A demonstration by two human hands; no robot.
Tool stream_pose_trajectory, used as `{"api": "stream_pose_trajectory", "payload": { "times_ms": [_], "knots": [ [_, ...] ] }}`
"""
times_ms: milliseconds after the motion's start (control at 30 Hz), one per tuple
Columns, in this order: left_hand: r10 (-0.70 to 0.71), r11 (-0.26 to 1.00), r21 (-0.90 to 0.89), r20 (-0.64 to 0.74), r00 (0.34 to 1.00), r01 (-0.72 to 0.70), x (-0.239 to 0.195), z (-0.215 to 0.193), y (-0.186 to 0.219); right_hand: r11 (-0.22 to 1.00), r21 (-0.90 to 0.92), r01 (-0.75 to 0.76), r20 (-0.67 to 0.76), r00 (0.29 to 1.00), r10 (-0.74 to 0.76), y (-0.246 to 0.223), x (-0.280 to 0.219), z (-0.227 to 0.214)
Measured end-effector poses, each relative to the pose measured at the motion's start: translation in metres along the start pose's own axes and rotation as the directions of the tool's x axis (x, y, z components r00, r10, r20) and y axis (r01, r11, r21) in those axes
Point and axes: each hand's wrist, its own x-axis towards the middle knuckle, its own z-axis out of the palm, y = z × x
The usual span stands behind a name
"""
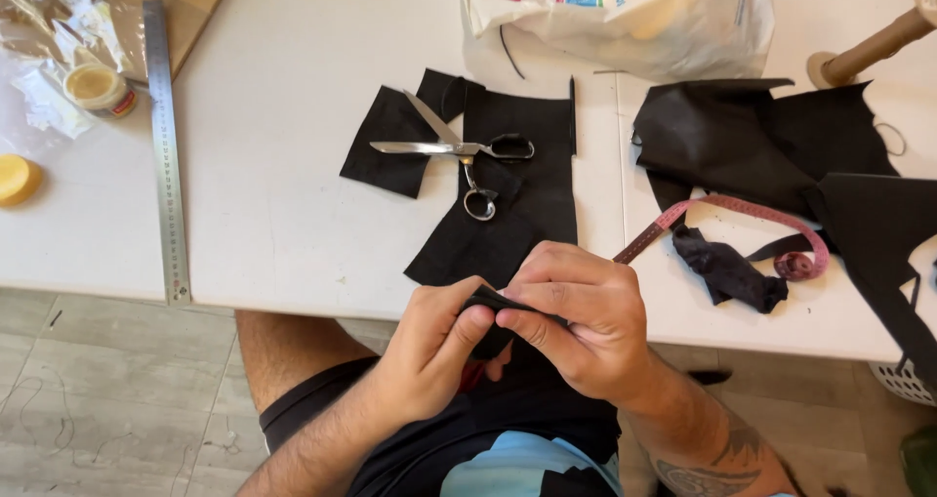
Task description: Cutting strips of leather with scissors, applying adhesive, and folding the edges to create finished straps.
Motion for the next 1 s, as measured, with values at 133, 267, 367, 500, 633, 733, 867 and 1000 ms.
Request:
{"api": "stream_pose_trajectory", "payload": {
  "times_ms": [133, 267, 367, 500, 633, 733, 867, 1000],
  "knots": [
    [-0.090, 0.992, 0.079, -0.062, 0.994, 0.095, -0.012, 0.011, -0.014, 0.994, -0.107, -0.007, -0.036, 0.999, 0.003, 0.003, -0.011, 0.004],
    [-0.058, 0.997, 0.052, -0.012, 0.998, 0.059, -0.017, 0.014, -0.009, 0.996, -0.091, -0.021, -0.010, 1.000, 0.020, 0.008, -0.024, 0.006],
    [-0.062, 0.998, -0.017, -0.033, 0.998, 0.061, -0.020, 0.018, -0.013, 0.997, -0.081, -0.012, 0.006, 1.000, 0.013, 0.011, -0.022, 0.007],
    [-0.137, 0.990, -0.052, -0.093, 0.986, 0.133, -0.023, 0.017, -0.021, 0.990, -0.137, 0.046, 0.041, 0.998, -0.041, 0.018, -0.017, 0.009],
    [-0.178, 0.980, 0.066, -0.149, 0.973, 0.190, -0.023, 0.010, -0.026, 0.986, -0.125, 0.108, 0.137, 0.986, -0.091, 0.036, -0.006, 0.000],
    [-0.074, 0.997, -0.016, -0.281, 0.957, 0.072, -0.020, 0.005, -0.038, 0.931, -0.356, 0.084, 0.046, 0.996, -0.072, 0.113, 0.018, -0.016],
    [-0.080, 0.997, -0.022, -0.307, 0.948, 0.077, -0.014, 0.000, -0.038, 0.814, -0.580, -0.028, 0.233, 0.952, 0.198, 0.158, 0.037, -0.010],
    [-0.124, 0.992, -0.047, -0.308, 0.943, 0.115, -0.014, -0.002, -0.038, 0.571, -0.821, 0.023, 0.383, 0.764, 0.519, 0.183, 0.055, 0.000]
  ]
}}
